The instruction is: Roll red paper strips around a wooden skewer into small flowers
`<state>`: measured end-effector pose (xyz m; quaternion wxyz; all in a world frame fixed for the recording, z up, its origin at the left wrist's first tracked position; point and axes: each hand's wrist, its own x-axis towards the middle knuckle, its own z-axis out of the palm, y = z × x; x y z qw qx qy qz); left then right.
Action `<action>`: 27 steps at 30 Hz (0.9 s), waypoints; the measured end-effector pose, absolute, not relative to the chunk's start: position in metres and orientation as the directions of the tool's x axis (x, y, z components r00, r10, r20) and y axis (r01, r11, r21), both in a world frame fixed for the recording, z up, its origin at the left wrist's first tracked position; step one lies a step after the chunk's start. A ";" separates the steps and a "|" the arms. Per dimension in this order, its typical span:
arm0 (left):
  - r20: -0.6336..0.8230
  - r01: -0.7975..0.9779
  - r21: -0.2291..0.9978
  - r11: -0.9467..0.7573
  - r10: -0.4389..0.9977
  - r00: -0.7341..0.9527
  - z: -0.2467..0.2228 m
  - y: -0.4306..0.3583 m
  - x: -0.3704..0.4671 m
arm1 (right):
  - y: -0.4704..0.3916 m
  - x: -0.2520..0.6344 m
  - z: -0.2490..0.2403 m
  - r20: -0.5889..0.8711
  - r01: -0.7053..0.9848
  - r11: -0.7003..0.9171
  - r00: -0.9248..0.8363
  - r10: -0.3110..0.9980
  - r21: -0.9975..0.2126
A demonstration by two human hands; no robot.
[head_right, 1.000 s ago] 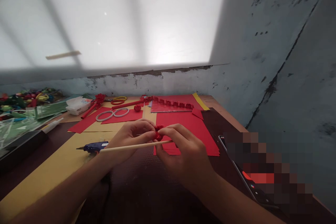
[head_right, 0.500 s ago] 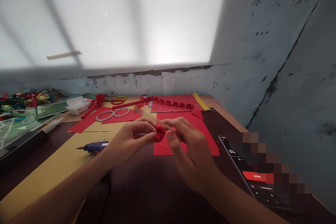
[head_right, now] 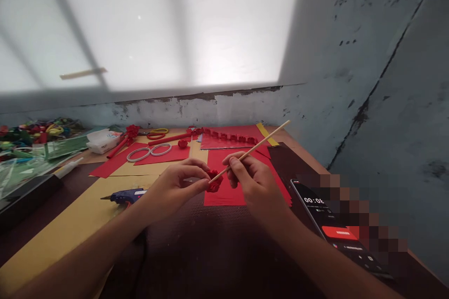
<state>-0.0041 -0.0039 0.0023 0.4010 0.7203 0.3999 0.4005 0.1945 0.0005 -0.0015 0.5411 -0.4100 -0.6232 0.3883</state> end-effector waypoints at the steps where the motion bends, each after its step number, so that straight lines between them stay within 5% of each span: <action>1: 0.254 0.254 0.897 -0.361 0.894 0.369 0.004 -0.004 -0.004 | 0.001 0.194 -0.002 0.337 0.102 0.344 -0.079 0.938 -0.933; 27: 0.161 0.203 0.946 -0.252 0.912 0.378 0.004 -0.002 -0.006 | -0.003 0.193 0.000 0.252 0.084 0.270 -0.185 0.950 -0.959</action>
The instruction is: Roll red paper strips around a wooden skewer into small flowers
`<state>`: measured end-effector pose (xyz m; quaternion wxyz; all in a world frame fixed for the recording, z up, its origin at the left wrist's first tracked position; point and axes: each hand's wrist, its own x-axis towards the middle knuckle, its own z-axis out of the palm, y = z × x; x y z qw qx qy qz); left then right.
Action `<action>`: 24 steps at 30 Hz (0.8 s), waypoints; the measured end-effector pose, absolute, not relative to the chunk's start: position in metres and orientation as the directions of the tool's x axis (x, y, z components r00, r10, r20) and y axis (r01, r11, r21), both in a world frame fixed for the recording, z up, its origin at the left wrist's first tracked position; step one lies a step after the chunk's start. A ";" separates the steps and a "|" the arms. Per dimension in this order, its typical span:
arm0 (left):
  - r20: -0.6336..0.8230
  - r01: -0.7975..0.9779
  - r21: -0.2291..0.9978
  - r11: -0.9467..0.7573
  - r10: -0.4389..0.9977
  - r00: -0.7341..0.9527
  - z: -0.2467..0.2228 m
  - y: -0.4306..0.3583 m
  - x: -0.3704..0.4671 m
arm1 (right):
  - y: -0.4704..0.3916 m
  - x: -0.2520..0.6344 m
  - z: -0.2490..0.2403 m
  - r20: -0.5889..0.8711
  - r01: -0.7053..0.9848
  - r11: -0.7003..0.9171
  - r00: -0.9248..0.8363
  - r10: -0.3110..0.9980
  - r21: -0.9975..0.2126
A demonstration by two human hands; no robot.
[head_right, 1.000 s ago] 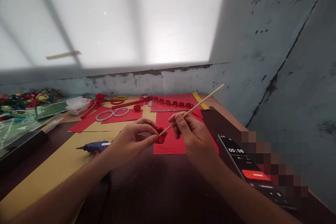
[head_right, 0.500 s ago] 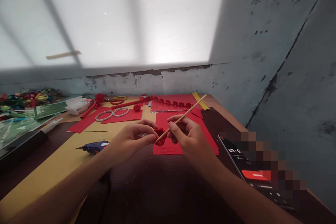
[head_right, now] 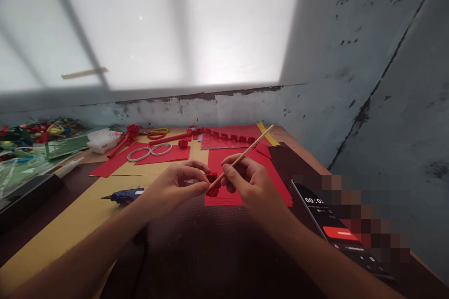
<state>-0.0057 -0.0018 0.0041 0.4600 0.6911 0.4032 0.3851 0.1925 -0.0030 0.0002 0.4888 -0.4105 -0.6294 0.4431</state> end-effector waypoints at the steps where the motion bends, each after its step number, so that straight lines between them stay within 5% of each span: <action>1: 0.157 0.203 0.948 -0.247 0.912 0.379 0.004 -0.002 -0.006 | -0.003 0.193 0.000 0.248 0.082 0.267 -0.191 0.950 -0.960; 24: 0.093 0.196 0.956 -0.217 0.860 0.501 0.004 0.001 -0.011 | -0.001 0.195 -0.006 0.239 -0.018 0.242 -0.236 0.942 -0.970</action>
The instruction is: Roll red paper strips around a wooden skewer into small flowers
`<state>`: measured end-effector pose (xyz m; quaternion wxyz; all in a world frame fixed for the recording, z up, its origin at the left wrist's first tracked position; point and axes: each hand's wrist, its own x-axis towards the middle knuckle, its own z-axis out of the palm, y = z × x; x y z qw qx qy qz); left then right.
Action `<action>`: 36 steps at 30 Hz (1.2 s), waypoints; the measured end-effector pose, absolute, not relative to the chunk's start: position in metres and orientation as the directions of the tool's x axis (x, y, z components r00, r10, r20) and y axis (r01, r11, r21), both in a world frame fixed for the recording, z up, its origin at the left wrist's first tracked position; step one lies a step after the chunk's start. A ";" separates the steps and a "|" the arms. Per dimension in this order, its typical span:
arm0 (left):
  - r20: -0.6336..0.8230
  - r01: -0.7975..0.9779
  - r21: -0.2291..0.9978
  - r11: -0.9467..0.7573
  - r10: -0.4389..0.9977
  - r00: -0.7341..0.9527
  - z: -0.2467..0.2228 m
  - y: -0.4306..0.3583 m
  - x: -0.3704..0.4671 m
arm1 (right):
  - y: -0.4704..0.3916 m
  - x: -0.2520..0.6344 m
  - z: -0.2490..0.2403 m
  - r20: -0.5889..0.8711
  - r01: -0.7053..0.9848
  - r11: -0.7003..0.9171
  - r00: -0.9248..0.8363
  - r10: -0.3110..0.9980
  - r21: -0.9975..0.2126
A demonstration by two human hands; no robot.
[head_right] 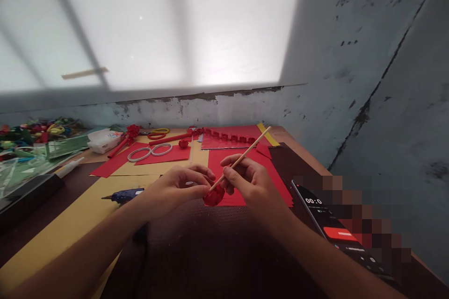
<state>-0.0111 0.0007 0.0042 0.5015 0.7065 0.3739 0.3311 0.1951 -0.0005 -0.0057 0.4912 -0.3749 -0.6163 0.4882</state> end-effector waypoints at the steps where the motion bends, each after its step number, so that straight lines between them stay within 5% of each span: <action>1: 0.093 0.196 0.956 -0.216 0.863 0.497 0.005 0.000 -0.011 | 0.000 0.195 -0.006 0.236 -0.012 0.240 -0.233 0.943 -0.971; 5: 0.107 0.210 0.953 -0.218 0.891 0.441 0.007 0.000 -0.009 | 0.001 0.195 -0.005 0.241 0.137 0.260 -0.143 0.960 -0.956; 8: 0.153 0.183 0.953 -0.241 0.906 0.396 0.006 0.001 -0.009 | -0.006 0.195 -0.003 0.393 0.358 0.378 -0.034 0.919 -0.854; 12: 0.161 0.138 0.965 -0.223 0.919 0.360 0.003 0.005 -0.010 | -0.017 0.190 -0.005 0.577 0.517 0.581 -0.191 0.794 -0.629; 16: 0.179 0.135 0.961 -0.241 0.915 0.361 0.004 0.003 -0.010 | -0.019 0.183 -0.011 0.641 0.562 0.657 -0.268 0.719 -0.502; 36: 0.188 0.069 0.974 -0.218 0.936 0.296 0.001 -0.002 -0.004 | -0.022 0.178 -0.018 0.806 0.635 0.710 -0.225 0.547 -0.305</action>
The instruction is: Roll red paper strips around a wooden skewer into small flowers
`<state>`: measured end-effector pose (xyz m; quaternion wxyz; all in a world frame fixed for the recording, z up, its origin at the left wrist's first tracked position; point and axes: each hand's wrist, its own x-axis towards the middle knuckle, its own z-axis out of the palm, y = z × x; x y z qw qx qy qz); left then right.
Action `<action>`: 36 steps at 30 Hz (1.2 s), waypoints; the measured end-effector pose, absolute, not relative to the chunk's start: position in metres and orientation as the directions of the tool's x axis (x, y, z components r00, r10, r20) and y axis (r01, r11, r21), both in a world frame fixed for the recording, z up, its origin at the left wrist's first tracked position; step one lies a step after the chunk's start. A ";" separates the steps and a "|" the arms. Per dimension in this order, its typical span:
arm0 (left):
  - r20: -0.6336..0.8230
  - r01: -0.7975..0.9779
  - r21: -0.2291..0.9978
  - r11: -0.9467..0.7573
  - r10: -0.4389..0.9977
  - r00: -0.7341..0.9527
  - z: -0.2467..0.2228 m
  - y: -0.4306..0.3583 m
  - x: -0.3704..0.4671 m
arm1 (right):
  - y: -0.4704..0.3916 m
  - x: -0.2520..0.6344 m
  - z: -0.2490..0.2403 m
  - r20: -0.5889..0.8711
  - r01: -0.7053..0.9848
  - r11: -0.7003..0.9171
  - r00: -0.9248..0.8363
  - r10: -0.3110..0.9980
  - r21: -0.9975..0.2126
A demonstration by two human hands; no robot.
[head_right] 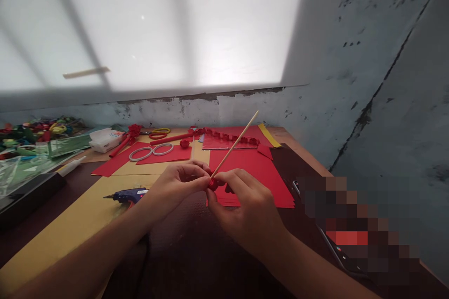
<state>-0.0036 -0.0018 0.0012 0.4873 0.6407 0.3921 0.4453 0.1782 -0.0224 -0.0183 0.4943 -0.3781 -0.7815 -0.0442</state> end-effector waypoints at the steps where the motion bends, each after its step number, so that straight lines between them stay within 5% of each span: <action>1: 0.189 0.066 0.974 -0.218 0.935 0.301 0.001 -0.002 -0.004 | -0.022 0.178 -0.018 0.809 0.635 0.711 -0.224 0.544 -0.302; 28: 0.206 -0.047 0.978 -0.202 0.923 0.324 0.003 -0.003 -0.001 | -0.028 0.177 -0.015 0.847 0.644 0.716 -0.196 0.495 -0.270; 36: 0.336 0.140 0.910 -0.390 0.893 0.300 0.004 -0.006 -0.003 | -0.029 0.180 -0.013 0.811 0.611 0.704 -0.166 0.561 -0.362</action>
